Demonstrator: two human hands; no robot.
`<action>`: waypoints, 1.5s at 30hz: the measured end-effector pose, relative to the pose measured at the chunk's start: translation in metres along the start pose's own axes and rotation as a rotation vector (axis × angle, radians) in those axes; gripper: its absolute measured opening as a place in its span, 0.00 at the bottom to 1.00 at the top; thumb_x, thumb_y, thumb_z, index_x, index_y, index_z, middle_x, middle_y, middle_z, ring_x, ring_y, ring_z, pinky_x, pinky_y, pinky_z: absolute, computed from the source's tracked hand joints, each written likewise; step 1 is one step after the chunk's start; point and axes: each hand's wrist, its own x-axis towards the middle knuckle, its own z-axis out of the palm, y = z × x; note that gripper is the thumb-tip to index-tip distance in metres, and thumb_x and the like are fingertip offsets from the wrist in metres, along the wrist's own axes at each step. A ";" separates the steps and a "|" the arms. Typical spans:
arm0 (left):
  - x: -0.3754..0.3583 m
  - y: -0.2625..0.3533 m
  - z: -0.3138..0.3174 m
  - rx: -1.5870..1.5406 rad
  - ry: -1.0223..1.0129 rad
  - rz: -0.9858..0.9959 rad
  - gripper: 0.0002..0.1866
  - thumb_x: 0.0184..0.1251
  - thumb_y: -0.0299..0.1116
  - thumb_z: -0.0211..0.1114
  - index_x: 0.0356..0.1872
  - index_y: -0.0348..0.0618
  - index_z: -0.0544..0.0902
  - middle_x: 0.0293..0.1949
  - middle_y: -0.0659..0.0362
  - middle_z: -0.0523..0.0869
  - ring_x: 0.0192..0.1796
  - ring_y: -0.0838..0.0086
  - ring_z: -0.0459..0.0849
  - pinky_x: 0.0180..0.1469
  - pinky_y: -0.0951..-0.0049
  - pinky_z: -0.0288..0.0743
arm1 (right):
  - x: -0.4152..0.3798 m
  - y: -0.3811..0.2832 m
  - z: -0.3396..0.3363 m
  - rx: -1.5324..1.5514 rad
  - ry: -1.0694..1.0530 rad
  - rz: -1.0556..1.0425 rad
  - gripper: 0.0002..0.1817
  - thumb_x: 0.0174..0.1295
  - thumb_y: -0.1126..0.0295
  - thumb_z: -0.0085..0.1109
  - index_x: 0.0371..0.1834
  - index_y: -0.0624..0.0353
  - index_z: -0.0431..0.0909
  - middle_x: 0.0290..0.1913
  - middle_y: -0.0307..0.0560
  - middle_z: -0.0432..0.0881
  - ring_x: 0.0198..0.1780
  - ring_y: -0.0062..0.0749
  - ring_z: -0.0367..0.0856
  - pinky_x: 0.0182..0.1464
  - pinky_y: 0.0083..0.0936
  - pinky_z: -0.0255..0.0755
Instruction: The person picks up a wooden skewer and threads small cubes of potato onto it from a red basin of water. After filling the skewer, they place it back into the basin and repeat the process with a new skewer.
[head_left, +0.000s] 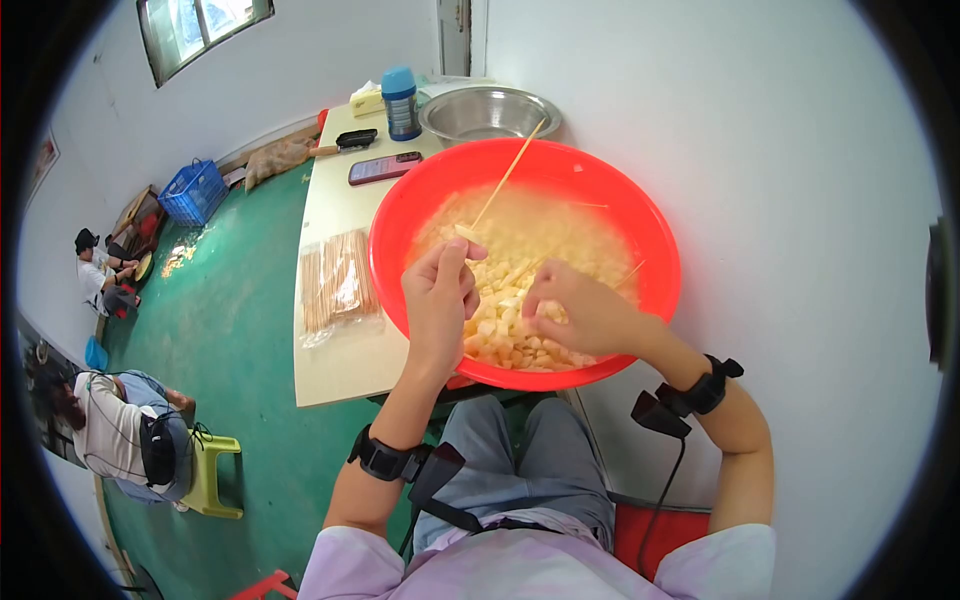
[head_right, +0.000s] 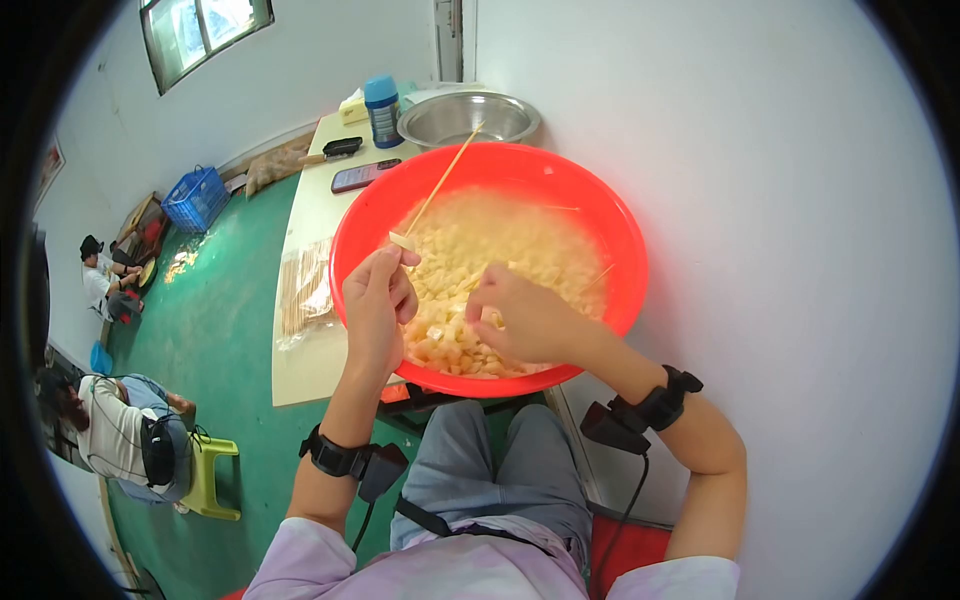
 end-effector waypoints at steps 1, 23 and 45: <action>0.000 0.000 0.000 0.000 -0.001 -0.001 0.12 0.64 0.35 0.50 0.26 0.37 0.74 0.13 0.69 0.56 0.14 0.87 0.53 0.15 0.85 0.47 | 0.000 0.005 -0.002 0.007 0.154 -0.073 0.05 0.54 0.70 0.52 0.32 0.57 0.74 0.30 0.45 0.76 0.32 0.33 0.75 0.37 0.27 0.71; -0.006 -0.001 0.005 0.050 -0.157 -0.067 0.13 0.60 0.30 0.49 0.16 0.41 0.69 0.13 0.68 0.60 0.13 0.87 0.55 0.13 0.85 0.48 | -0.007 0.043 -0.039 1.782 0.488 0.268 0.07 0.56 0.69 0.54 0.37 0.56 0.73 0.28 0.36 0.75 0.28 0.20 0.73 0.29 0.16 0.70; -0.006 -0.003 0.004 0.015 -0.144 -0.054 0.14 0.58 0.27 0.46 0.13 0.45 0.62 0.14 0.68 0.58 0.13 0.87 0.54 0.14 0.85 0.46 | -0.007 0.044 -0.040 1.837 0.605 0.261 0.08 0.57 0.69 0.53 0.36 0.61 0.74 0.26 0.38 0.76 0.28 0.20 0.75 0.24 0.11 0.72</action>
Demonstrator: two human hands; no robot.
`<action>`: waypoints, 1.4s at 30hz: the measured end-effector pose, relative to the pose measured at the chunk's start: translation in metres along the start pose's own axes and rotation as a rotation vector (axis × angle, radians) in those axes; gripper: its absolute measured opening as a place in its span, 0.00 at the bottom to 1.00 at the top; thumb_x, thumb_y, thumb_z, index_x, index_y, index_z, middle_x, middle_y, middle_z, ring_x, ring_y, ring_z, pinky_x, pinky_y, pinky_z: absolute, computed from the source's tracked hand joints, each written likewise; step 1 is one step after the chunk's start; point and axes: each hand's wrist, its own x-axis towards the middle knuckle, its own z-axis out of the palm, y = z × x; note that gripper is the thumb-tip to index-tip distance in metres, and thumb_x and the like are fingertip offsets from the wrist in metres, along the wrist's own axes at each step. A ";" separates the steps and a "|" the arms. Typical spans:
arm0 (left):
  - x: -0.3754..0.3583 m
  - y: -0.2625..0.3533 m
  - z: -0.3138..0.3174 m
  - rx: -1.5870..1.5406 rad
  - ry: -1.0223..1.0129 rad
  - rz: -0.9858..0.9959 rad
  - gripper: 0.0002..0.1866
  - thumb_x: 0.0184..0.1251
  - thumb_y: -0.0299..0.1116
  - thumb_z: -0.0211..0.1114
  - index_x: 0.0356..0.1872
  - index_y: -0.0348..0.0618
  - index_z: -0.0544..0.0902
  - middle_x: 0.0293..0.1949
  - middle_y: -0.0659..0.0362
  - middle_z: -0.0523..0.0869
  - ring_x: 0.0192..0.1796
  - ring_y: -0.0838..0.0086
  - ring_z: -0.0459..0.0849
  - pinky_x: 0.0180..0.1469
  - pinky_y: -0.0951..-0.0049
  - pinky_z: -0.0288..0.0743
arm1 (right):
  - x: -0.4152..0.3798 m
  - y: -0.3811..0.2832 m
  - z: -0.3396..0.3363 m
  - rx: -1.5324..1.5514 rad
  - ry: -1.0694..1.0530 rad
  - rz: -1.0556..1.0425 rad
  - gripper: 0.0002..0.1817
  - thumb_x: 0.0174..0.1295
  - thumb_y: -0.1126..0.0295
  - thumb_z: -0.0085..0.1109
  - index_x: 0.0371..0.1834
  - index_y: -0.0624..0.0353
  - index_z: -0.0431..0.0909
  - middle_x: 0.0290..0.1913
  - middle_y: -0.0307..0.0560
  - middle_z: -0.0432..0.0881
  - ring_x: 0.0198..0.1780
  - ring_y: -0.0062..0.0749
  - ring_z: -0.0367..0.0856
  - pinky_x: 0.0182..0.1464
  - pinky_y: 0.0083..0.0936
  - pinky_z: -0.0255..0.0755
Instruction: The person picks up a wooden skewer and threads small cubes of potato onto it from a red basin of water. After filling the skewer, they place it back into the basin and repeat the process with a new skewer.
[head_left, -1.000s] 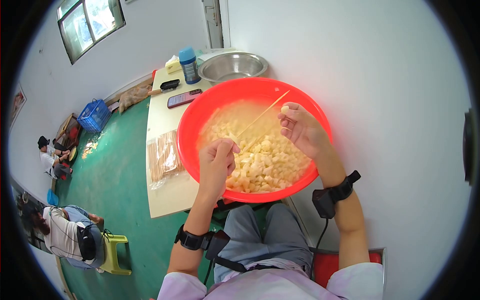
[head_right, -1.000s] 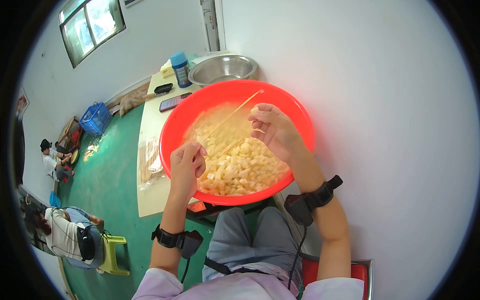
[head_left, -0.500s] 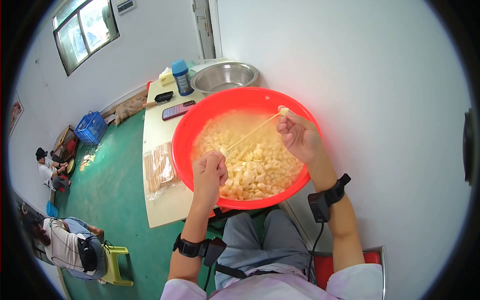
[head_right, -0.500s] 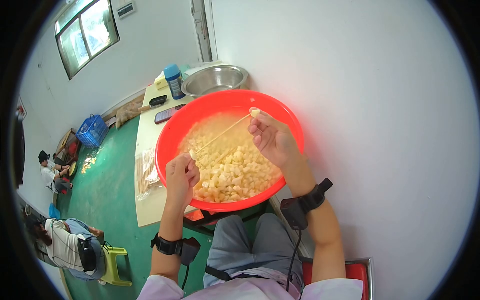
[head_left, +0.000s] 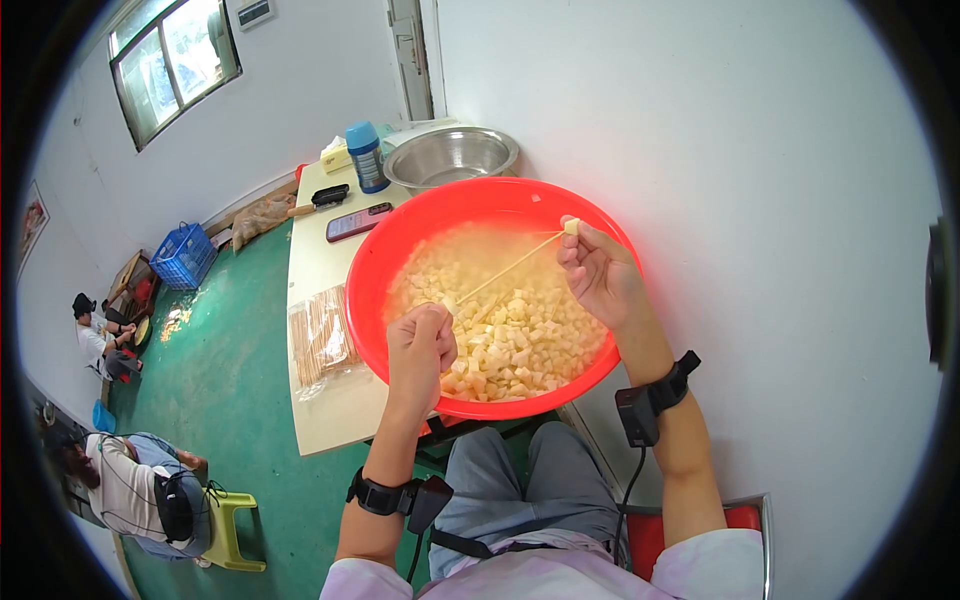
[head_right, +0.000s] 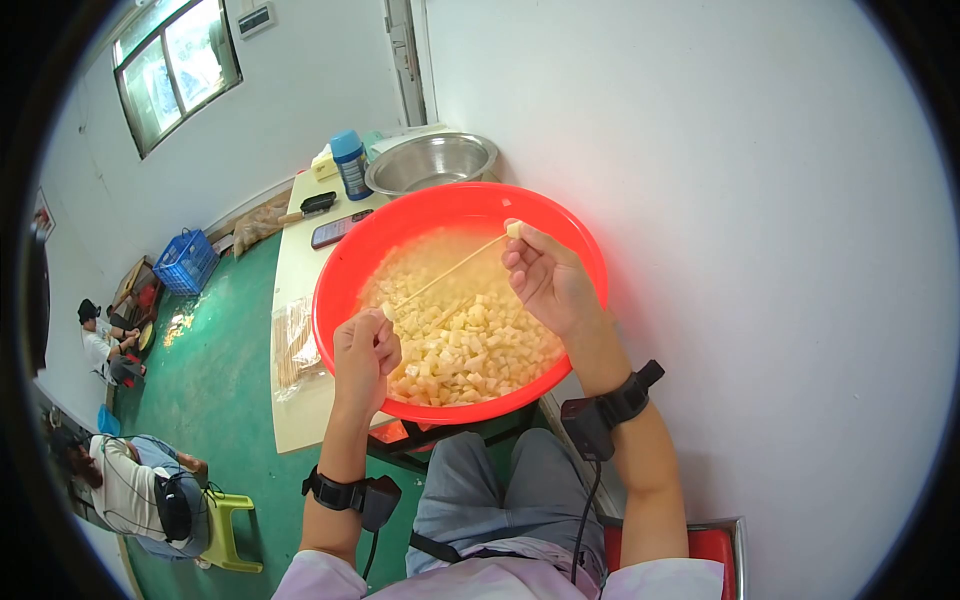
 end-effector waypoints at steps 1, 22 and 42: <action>0.000 0.000 0.000 0.002 0.001 -0.002 0.14 0.59 0.27 0.47 0.13 0.45 0.62 0.14 0.68 0.58 0.13 0.87 0.54 0.14 0.85 0.46 | 0.000 0.000 0.000 -0.002 -0.001 0.000 0.08 0.57 0.69 0.53 0.36 0.61 0.74 0.26 0.38 0.76 0.28 0.20 0.75 0.24 0.11 0.71; 0.001 -0.002 -0.003 -0.036 -0.012 -0.026 0.15 0.59 0.27 0.47 0.13 0.46 0.61 0.14 0.69 0.57 0.13 0.87 0.52 0.14 0.84 0.44 | -0.005 -0.001 0.003 -0.076 -0.023 0.008 0.08 0.56 0.66 0.54 0.36 0.57 0.73 0.26 0.33 0.75 0.26 0.18 0.74 0.22 0.13 0.68; 0.001 -0.002 -0.002 -0.016 -0.027 -0.021 0.14 0.58 0.27 0.47 0.13 0.46 0.62 0.13 0.69 0.57 0.13 0.88 0.52 0.14 0.85 0.43 | -0.004 -0.001 0.003 -0.095 0.005 -0.017 0.07 0.55 0.70 0.55 0.34 0.60 0.74 0.23 0.34 0.74 0.24 0.14 0.72 0.21 0.09 0.70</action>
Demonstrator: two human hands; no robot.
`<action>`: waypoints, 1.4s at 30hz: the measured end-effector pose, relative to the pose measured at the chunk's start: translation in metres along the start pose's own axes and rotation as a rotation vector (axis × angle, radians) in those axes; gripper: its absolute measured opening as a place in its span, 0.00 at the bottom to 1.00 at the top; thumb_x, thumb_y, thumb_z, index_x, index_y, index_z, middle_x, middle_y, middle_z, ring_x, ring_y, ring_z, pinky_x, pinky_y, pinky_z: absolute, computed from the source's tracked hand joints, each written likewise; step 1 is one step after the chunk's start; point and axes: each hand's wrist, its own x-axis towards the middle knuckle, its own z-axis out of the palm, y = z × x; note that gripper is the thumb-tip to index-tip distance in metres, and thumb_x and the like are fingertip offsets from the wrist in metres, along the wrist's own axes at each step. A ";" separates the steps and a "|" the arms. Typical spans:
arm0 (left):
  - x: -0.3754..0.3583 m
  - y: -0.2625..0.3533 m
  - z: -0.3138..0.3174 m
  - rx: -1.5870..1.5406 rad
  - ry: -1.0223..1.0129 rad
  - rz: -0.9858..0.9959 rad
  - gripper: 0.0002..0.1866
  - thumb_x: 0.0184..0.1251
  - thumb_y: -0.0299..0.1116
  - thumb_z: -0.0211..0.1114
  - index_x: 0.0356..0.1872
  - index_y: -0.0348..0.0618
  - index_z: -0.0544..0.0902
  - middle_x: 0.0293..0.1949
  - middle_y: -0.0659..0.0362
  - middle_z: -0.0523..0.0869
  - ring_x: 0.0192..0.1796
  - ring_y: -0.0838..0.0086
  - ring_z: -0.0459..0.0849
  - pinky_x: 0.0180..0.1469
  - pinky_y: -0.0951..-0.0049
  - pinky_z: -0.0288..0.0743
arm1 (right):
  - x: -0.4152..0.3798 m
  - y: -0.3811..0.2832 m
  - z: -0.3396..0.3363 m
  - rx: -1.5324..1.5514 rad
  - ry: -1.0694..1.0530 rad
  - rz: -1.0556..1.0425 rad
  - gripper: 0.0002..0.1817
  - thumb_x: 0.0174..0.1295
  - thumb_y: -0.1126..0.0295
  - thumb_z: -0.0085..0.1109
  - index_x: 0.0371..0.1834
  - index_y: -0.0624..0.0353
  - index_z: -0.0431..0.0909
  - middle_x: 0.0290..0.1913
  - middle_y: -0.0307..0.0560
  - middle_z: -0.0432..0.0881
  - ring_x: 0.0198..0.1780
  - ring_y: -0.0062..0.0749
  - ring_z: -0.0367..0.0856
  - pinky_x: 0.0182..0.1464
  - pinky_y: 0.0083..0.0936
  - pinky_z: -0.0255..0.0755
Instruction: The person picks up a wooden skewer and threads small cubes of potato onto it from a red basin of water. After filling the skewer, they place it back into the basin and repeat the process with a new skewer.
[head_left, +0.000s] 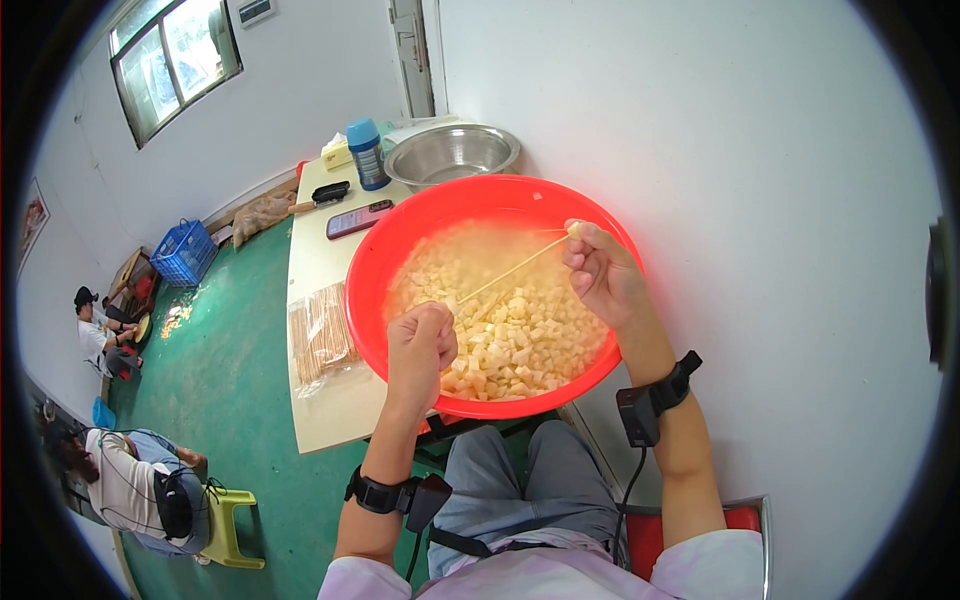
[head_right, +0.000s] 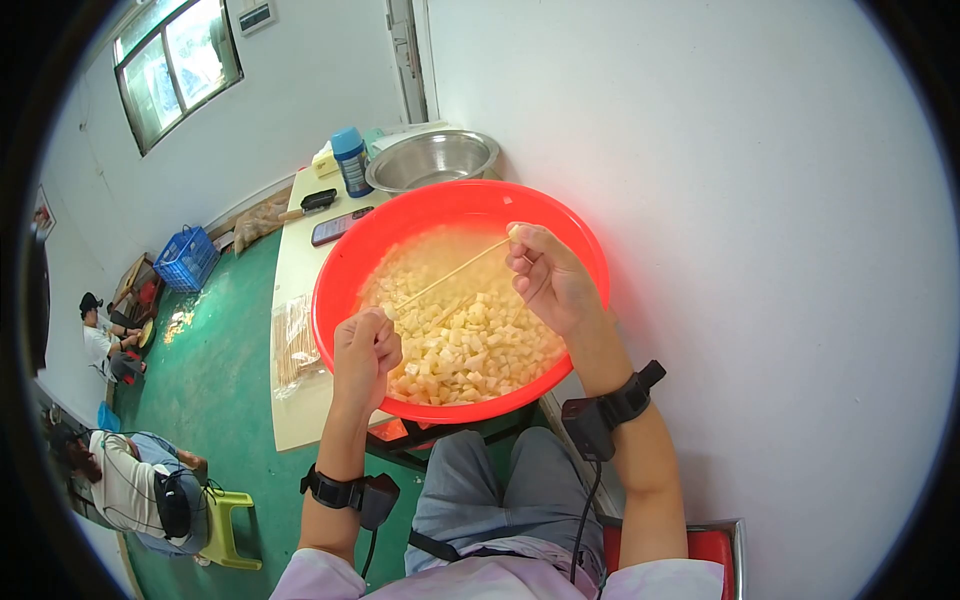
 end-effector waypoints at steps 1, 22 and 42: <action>0.000 0.000 -0.001 0.000 -0.002 0.002 0.14 0.58 0.27 0.47 0.13 0.46 0.62 0.13 0.69 0.57 0.13 0.88 0.52 0.14 0.85 0.44 | 0.000 0.000 0.000 0.000 -0.002 0.004 0.07 0.55 0.70 0.55 0.34 0.60 0.74 0.23 0.34 0.74 0.24 0.14 0.72 0.21 0.09 0.69; -0.001 0.001 0.003 0.224 -0.098 -0.053 0.13 0.65 0.35 0.49 0.26 0.36 0.76 0.12 0.65 0.68 0.12 0.84 0.65 0.15 0.85 0.56 | 0.001 0.001 -0.001 0.000 0.021 -0.090 0.07 0.57 0.66 0.54 0.35 0.56 0.74 0.23 0.34 0.72 0.25 0.18 0.70 0.22 0.14 0.65; 0.001 -0.006 0.008 0.231 0.115 0.059 0.13 0.65 0.34 0.49 0.24 0.37 0.74 0.12 0.66 0.64 0.14 0.84 0.61 0.13 0.83 0.57 | -0.003 0.001 -0.001 -0.279 0.037 -0.304 0.11 0.53 0.64 0.60 0.27 0.62 0.77 0.19 0.37 0.73 0.21 0.17 0.71 0.20 0.17 0.69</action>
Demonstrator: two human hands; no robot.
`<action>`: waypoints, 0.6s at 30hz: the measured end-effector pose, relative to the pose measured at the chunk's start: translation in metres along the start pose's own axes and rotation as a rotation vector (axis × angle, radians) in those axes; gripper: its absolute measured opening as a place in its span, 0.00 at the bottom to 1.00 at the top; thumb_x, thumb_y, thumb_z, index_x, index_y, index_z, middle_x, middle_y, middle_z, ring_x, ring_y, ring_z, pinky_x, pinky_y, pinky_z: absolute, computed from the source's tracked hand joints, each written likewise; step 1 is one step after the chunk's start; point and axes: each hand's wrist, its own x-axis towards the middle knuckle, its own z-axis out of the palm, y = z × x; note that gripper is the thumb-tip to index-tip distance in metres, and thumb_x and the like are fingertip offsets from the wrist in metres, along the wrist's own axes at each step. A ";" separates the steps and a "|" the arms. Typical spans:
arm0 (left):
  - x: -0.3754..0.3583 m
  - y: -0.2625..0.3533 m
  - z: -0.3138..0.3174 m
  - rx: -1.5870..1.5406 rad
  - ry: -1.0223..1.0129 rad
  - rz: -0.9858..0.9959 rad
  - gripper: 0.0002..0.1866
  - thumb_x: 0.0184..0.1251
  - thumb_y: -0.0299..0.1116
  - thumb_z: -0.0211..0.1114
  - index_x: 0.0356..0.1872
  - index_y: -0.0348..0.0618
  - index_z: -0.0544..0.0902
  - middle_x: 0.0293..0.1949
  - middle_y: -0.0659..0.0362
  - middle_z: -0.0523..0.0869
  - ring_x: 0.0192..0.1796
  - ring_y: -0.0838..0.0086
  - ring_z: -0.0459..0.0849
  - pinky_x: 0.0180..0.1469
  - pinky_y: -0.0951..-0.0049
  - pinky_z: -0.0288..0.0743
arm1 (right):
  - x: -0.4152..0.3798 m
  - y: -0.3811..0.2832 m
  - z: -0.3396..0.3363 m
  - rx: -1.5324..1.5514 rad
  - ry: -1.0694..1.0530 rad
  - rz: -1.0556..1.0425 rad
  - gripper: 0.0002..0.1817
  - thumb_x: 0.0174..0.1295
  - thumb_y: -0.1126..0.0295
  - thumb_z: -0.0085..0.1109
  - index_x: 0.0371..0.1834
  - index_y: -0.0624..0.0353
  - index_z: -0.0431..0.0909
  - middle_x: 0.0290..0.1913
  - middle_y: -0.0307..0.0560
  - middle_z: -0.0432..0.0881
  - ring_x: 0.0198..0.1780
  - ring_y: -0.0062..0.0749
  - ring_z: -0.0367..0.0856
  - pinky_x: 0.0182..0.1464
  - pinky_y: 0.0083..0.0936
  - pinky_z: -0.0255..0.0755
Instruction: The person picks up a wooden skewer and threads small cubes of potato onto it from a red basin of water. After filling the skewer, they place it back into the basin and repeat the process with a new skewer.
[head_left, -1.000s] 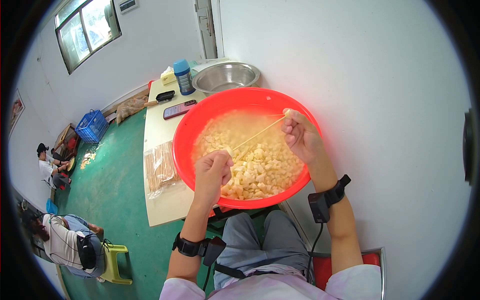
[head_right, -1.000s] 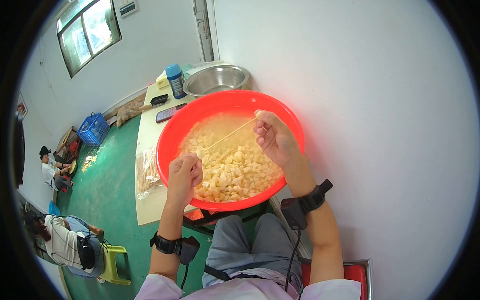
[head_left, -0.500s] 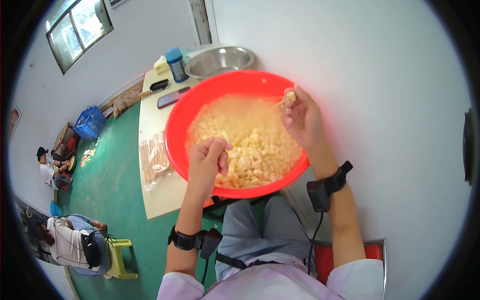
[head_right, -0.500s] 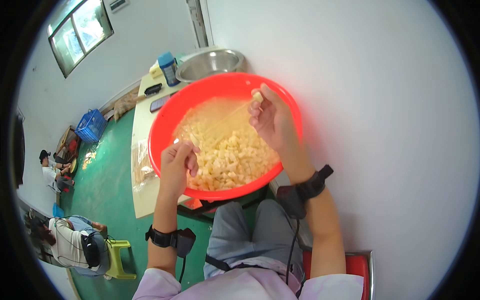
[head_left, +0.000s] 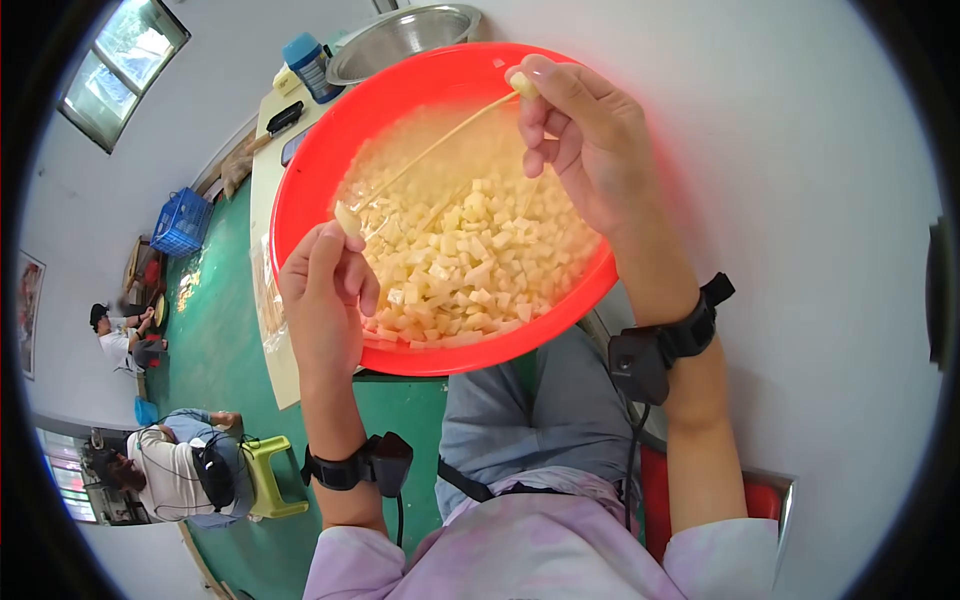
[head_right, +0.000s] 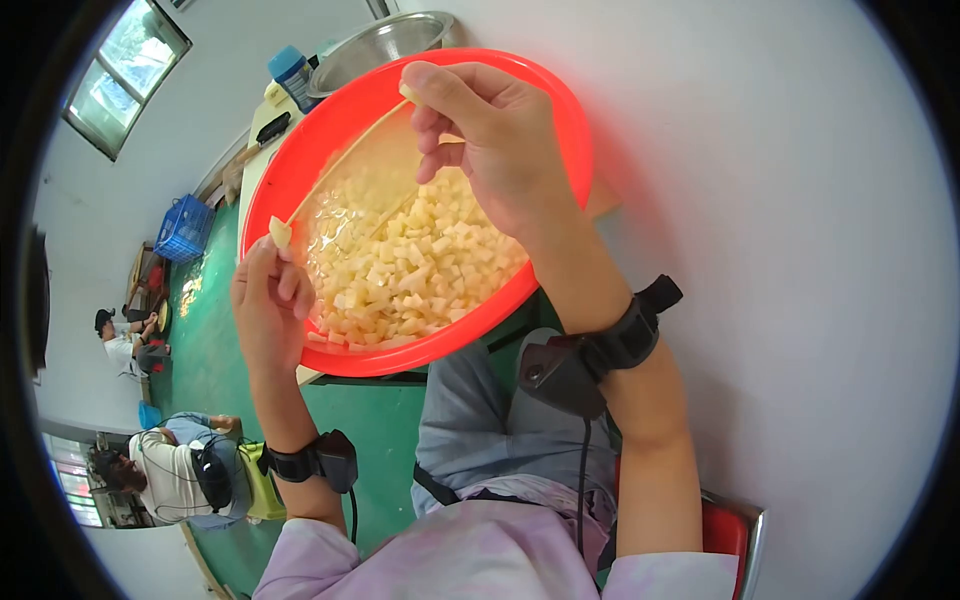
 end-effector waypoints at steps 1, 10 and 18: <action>0.000 -0.001 0.001 0.016 0.019 0.002 0.13 0.65 0.34 0.49 0.23 0.39 0.73 0.12 0.66 0.62 0.13 0.84 0.60 0.13 0.84 0.54 | -0.001 0.000 0.001 -0.034 0.025 -0.018 0.11 0.52 0.64 0.60 0.27 0.62 0.77 0.20 0.38 0.74 0.21 0.17 0.71 0.19 0.17 0.70; 0.001 0.000 0.002 -0.021 0.101 0.058 0.13 0.64 0.34 0.49 0.21 0.41 0.70 0.12 0.66 0.61 0.13 0.84 0.57 0.13 0.83 0.51 | -0.003 0.001 0.003 -0.290 0.095 -0.100 0.10 0.51 0.67 0.60 0.26 0.65 0.78 0.18 0.38 0.75 0.17 0.13 0.70 0.14 0.12 0.67; 0.000 -0.001 0.001 -0.024 0.172 0.097 0.13 0.63 0.36 0.51 0.20 0.42 0.70 0.11 0.66 0.59 0.12 0.84 0.56 0.13 0.83 0.48 | -0.003 -0.001 0.000 -0.143 0.009 0.102 0.10 0.51 0.68 0.59 0.28 0.66 0.77 0.20 0.38 0.73 0.19 0.15 0.70 0.16 0.14 0.70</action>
